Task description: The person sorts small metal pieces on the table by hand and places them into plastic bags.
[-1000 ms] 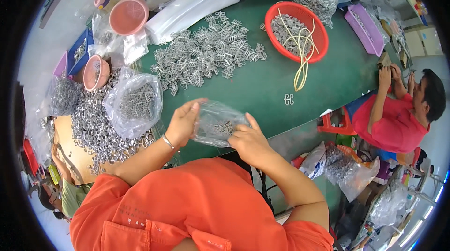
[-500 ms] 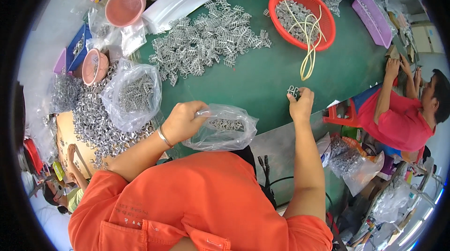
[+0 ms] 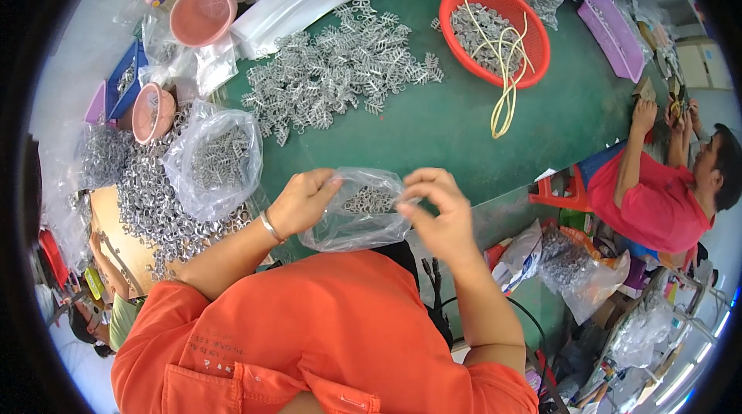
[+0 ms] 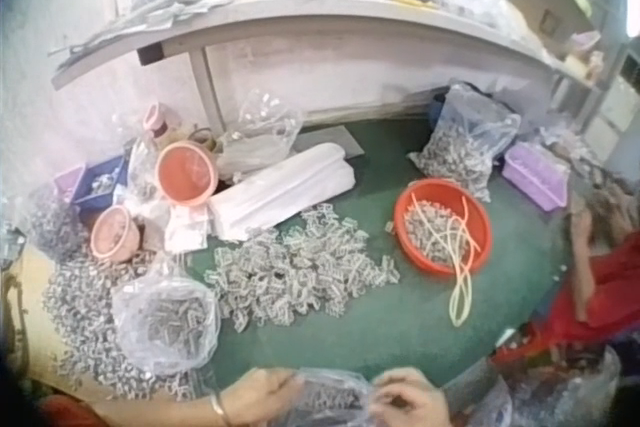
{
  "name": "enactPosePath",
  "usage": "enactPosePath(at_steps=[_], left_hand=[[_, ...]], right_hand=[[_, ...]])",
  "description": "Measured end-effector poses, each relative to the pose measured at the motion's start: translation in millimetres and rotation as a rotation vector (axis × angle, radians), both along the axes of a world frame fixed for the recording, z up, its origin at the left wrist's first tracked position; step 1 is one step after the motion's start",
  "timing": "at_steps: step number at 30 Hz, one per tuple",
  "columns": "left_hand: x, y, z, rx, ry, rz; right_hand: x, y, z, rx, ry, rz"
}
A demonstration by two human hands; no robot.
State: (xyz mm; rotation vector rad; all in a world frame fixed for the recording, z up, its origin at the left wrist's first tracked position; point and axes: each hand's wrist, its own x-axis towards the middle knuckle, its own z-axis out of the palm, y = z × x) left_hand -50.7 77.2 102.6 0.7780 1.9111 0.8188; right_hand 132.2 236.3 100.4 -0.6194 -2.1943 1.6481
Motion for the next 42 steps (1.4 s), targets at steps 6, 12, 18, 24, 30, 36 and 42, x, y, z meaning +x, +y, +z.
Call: enactPosePath(at_steps=[6,12,18,24,30,36,42], left_hand=[[11.0,16.1,3.2,0.176,-0.12,-0.013],[30.6,53.9,19.5,0.289,-0.18,-0.23],[41.7,75.4,-17.8,0.305,0.025,-0.204],[-19.7,52.6,-53.5,0.466,0.674,0.034],[-90.4,48.1,-72.9,-0.125,0.896,0.112],[-74.6,34.8,-92.3,0.201,0.91,0.092],[-31.1,14.1,-86.1,0.251,0.85,0.013]], right_hand=[[-2.4,-8.9,1.4,0.296,-0.247,-0.049],[9.7,26.5,54.0,0.619,-0.254,-0.269],[40.9,73.9,10.9,0.652,-0.406,-0.394],[60.1,92.3,-4.0,0.6,-0.259,-0.658],[31.5,69.8,23.2,0.15,0.047,-0.665],[25.9,67.1,22.9,0.48,-0.225,-0.5],[17.9,74.8,10.5,0.824,-0.667,-0.323]])
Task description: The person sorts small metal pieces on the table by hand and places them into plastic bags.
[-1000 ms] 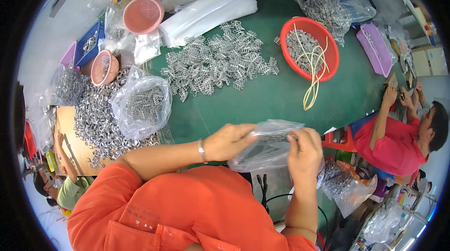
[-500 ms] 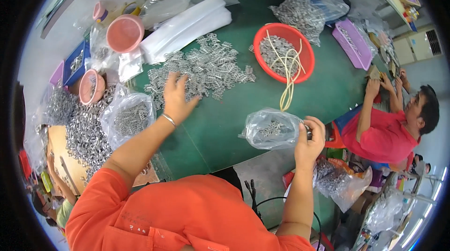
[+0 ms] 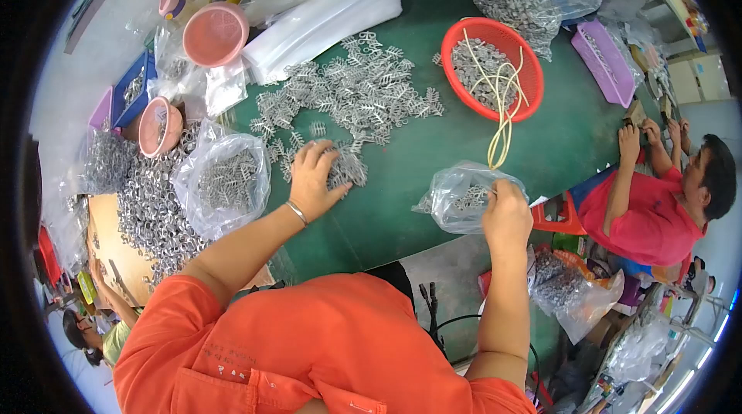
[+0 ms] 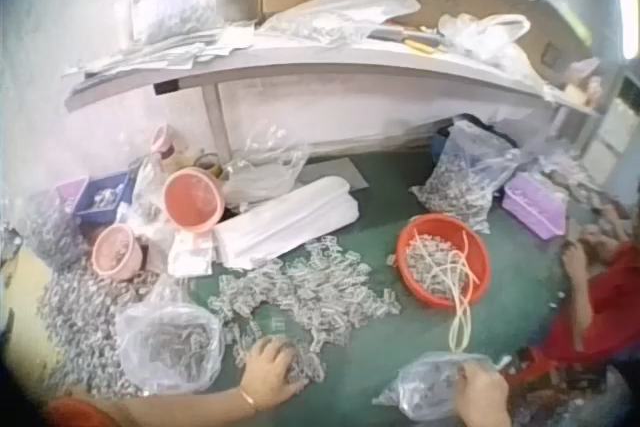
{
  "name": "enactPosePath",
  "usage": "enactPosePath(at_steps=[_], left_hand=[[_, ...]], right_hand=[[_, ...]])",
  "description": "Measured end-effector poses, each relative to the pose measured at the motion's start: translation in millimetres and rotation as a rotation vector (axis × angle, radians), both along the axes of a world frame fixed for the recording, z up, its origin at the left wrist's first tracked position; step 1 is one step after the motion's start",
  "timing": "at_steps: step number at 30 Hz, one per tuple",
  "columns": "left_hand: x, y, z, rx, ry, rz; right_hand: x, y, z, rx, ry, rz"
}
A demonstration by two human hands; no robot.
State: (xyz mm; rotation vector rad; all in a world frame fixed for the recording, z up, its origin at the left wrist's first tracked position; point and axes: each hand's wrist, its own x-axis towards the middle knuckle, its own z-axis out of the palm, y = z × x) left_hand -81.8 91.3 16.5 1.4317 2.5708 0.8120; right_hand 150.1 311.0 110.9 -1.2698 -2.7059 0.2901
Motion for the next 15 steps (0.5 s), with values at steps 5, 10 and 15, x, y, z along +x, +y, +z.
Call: enactPosePath(at_steps=[5,10,15], left_hand=[[12.3,-15.2,-3.4,0.238,-0.086,0.008],[-5.1,-17.1,-10.8,0.202,-0.033,0.175],[-1.0,-32.5,-0.3,0.01,0.014,-0.012]], right_hand=[[-27.4,-21.7,17.2,0.154,0.223,0.17],[-108.9,-90.7,-18.9,-0.452,0.495,0.553],[-120.9,-117.6,-98.0,-0.234,0.156,0.833]])
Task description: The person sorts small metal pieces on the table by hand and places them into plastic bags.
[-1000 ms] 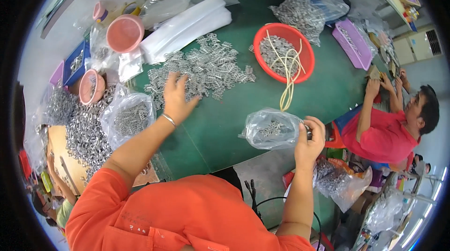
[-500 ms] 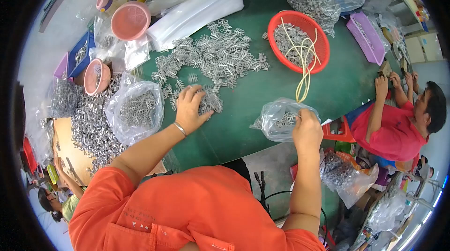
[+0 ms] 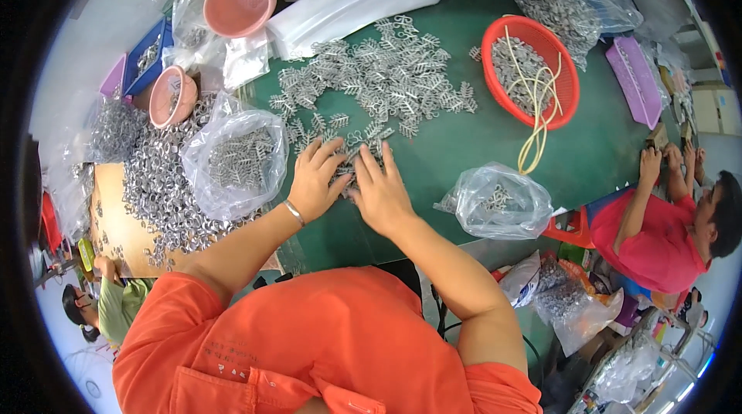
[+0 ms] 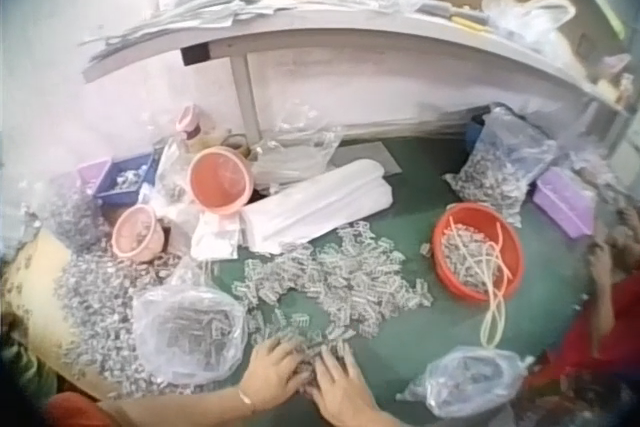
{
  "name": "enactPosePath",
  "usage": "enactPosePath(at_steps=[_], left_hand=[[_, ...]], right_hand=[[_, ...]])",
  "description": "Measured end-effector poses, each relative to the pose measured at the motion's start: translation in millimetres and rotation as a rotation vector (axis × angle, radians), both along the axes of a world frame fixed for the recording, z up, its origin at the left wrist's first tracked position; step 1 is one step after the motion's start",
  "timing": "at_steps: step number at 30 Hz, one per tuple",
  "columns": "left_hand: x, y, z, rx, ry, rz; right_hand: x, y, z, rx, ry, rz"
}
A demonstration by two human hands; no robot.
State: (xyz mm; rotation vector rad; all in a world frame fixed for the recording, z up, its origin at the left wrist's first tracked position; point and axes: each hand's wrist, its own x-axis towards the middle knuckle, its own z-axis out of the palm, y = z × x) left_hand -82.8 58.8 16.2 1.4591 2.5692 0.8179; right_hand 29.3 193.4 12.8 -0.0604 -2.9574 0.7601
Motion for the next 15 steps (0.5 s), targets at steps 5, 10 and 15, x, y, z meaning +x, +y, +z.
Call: enactPosePath(at_steps=[5,10,15], left_hand=[[3.8,-44.0,-3.0,0.087,-0.04,-0.08],[8.8,-41.0,11.7,0.194,-0.173,-0.067],[-17.3,-0.6,4.1,0.295,-0.114,0.11]], right_hand=[[16.4,-0.5,10.9,-0.274,0.174,0.027],[-30.3,26.2,3.4,-0.149,0.261,-0.369],[-61.2,34.9,-0.4,-0.047,-0.092,-0.574]])
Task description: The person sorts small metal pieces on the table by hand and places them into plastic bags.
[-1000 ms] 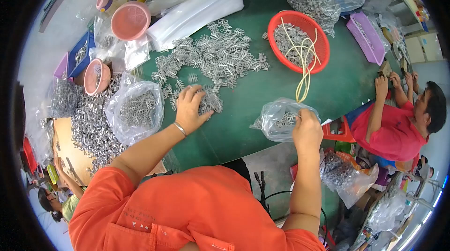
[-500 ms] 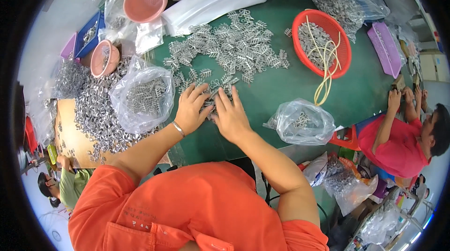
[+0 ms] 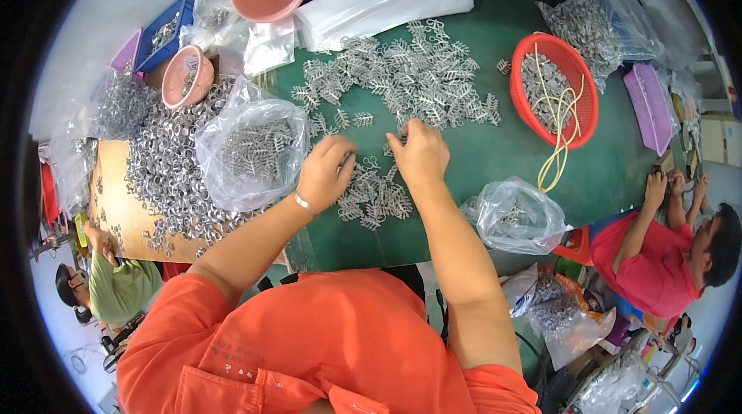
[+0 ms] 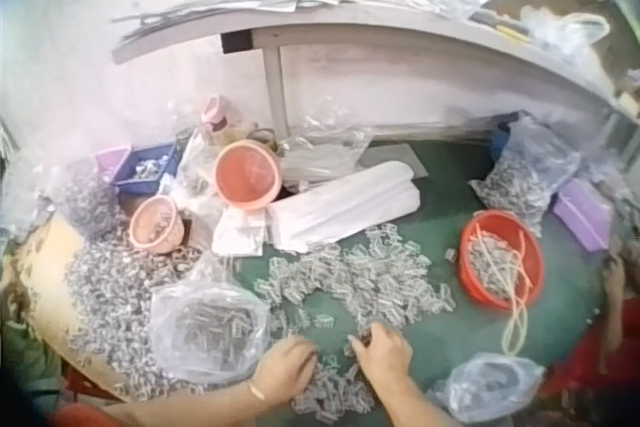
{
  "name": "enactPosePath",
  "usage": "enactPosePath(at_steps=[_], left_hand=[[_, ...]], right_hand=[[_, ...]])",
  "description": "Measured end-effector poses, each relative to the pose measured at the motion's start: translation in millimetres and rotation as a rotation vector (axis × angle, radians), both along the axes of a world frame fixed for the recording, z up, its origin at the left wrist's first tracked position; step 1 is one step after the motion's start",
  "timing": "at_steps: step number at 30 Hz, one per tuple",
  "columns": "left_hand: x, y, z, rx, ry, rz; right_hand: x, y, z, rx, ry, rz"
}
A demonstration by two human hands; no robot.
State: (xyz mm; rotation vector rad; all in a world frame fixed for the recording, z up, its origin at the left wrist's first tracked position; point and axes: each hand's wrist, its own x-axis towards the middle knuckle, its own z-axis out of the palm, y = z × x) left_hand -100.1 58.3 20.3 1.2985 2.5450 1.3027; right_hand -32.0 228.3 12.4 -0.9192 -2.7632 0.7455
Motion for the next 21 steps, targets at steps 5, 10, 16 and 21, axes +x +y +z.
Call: enactPosePath(at_steps=[5,10,16,21], left_hand=[[-36.4,32.0,-11.2,-0.339,0.106,0.161],[-31.0,22.5,-8.8,-0.035,0.085,0.106],[-31.3,21.6,18.7,0.455,-1.454,0.364],[-30.6,44.8,7.9,-0.027,-1.023,0.013]], right_hand=[[33.2,10.5,2.7,-0.468,0.125,-0.108],[79.9,21.4,12.2,-1.338,0.309,-0.367],[77.0,32.0,19.9,-1.873,0.555,-0.428],[65.7,36.0,8.5,-0.71,-0.131,-0.041]])
